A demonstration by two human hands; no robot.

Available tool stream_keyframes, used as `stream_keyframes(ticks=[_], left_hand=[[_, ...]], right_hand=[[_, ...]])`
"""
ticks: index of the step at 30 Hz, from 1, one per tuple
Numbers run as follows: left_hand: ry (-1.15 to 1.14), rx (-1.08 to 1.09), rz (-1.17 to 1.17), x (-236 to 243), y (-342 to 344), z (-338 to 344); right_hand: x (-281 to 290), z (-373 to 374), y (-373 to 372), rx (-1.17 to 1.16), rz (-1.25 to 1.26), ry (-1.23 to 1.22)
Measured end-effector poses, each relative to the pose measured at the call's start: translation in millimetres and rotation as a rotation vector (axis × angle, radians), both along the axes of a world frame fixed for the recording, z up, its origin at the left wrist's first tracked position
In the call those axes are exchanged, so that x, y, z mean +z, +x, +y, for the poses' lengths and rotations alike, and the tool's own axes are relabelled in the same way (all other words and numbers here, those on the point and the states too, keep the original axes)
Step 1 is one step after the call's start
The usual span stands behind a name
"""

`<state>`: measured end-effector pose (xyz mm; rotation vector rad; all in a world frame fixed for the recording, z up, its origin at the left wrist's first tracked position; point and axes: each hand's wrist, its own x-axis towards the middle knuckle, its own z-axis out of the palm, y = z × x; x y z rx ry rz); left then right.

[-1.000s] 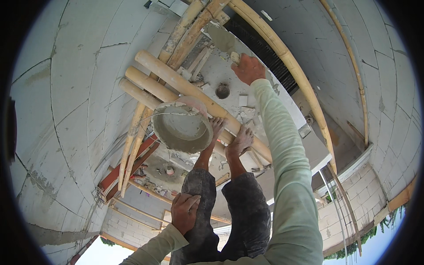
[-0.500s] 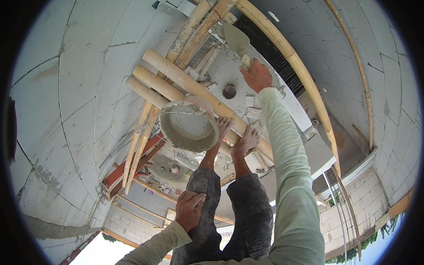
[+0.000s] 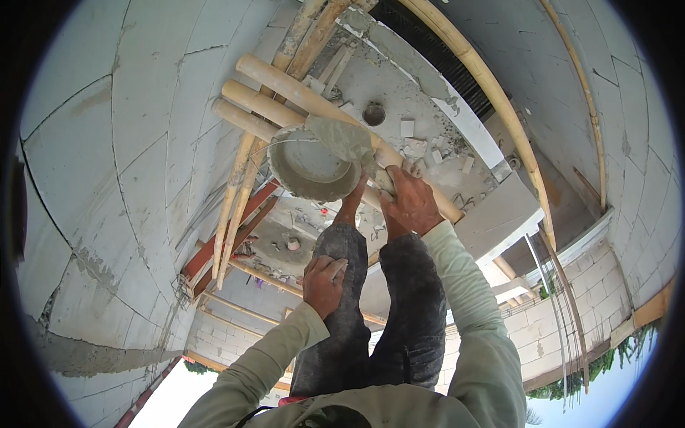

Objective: The person applies mortar onto a structure using a trowel, places a building block onto the mortar, and taps the block into place using a hammer.

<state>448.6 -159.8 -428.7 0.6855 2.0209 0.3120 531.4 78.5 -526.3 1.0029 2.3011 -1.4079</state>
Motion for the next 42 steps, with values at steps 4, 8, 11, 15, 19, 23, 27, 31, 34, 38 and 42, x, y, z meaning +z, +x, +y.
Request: stream_keyframes(ticks=[4,8,11,15,19,23,27,31,34,38,42], left_hand=[[0.0,-0.03,-0.008,1.2,-0.4,-8.4],[-0.062,-0.035,-0.01,4.1,-3.3,-2.4],[-0.018,-0.067,0.02,2.9,-0.6,6.3],[-0.013,-0.083,0.021,4.4,-2.8,4.5],[-0.025,-0.107,0.039,4.5,-5.2,3.4],[-0.007,-0.132,0.047,2.6,-6.5,2.9],[-0.046,-0.122,-0.023,1.4,-0.7,6.6],[-0.012,-0.19,0.001,-3.5,5.1,12.1],[-0.001,-0.207,0.047,1.3,-9.3,6.3],[-0.013,-0.236,0.019,-0.8,-0.3,18.2],[-0.05,-0.288,0.024,-0.3,3.1,30.5]], right_hand=[[0.3,-40.2,-21.1,0.316,-0.159,0.079],[-43.8,-91.3,-52.5,0.352,-0.225,0.173],[-68.5,-114.7,-65.9,0.347,-0.306,0.334],[-87.0,-133.0,-75.4,0.314,-0.324,0.206],[-106.2,-116.7,-48.8,0.323,-0.15,-0.025],[-119.1,-83.0,-9.8,0.335,0.076,-0.047],[-106.9,-38.7,6.6,0.432,-0.051,-0.17],[-116.9,-29.9,27.8,0.401,0.015,-0.197],[-110.9,-35.9,7.4,0.378,0.112,-0.189],[-92.8,-12.4,49.5,0.296,0.077,-0.232],[-66.5,21.7,110.3,0.139,0.04,-0.263]])
